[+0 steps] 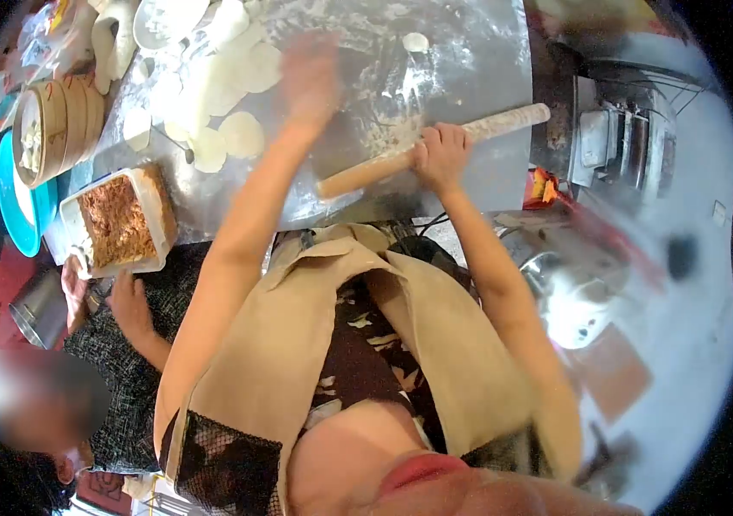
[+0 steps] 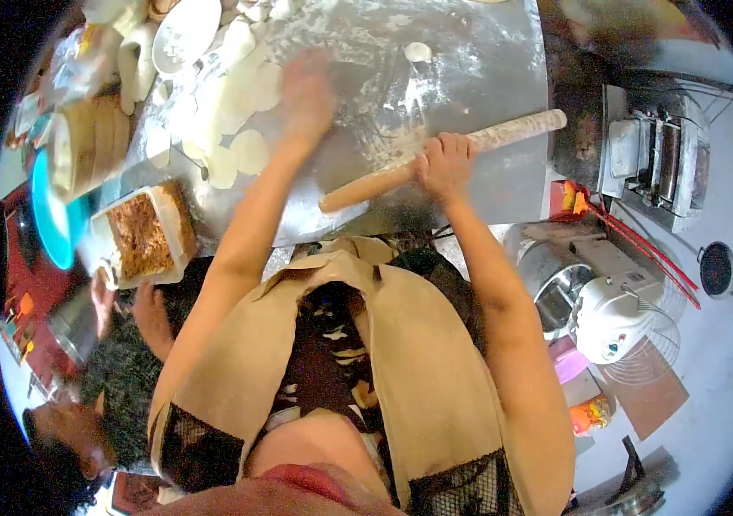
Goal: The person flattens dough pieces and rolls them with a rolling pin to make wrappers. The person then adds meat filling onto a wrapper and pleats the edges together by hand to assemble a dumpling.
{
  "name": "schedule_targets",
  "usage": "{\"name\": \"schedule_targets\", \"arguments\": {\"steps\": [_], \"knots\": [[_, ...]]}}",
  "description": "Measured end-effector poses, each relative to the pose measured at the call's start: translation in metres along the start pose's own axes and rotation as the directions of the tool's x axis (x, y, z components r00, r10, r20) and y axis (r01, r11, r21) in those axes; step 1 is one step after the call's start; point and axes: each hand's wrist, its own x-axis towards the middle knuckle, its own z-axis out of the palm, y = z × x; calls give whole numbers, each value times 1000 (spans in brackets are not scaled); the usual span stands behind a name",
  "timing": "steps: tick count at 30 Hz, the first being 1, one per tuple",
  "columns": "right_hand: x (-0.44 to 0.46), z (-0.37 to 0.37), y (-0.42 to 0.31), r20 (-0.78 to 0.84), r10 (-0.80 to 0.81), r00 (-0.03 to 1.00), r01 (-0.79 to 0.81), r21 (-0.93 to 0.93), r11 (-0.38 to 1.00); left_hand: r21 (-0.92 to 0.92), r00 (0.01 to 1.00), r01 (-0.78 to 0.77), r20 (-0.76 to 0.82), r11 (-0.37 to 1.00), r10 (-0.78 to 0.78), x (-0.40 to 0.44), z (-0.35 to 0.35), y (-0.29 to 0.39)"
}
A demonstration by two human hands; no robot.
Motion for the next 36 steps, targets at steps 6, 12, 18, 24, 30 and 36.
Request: {"name": "schedule_targets", "arguments": {"steps": [6, 12, 18, 24, 30, 36], "knots": [[-12, -10, 3, 54, 120, 991, -118, -34, 992, -466, 932, -187, 195, 865, 306, 63, 82, 63], [-8, -6, -1, 0, 218, 976, -218, -39, 975, -417, 823, 312, 568, 853, -24, -46, 7, 82], [27, 7, -2, 137, 304, 943, -297, -72, 952, -238, 646, 532, 735, 813, -207, -47, 0, 76], [85, 28, -2, 329, 299, 896, -347, 97, 933, -244, 582, 459, 809, 854, -81, -1, -6, 45], [55, 31, -24, 163, 302, 939, -288, -102, 952, -328, 741, 508, 638, 796, -209, -47, 11, 35], [8, 10, -30, -15, 38, 999, -40, -135, 990, -294, 605, 637, 764, 713, -226, -53, -27, 22]]}}
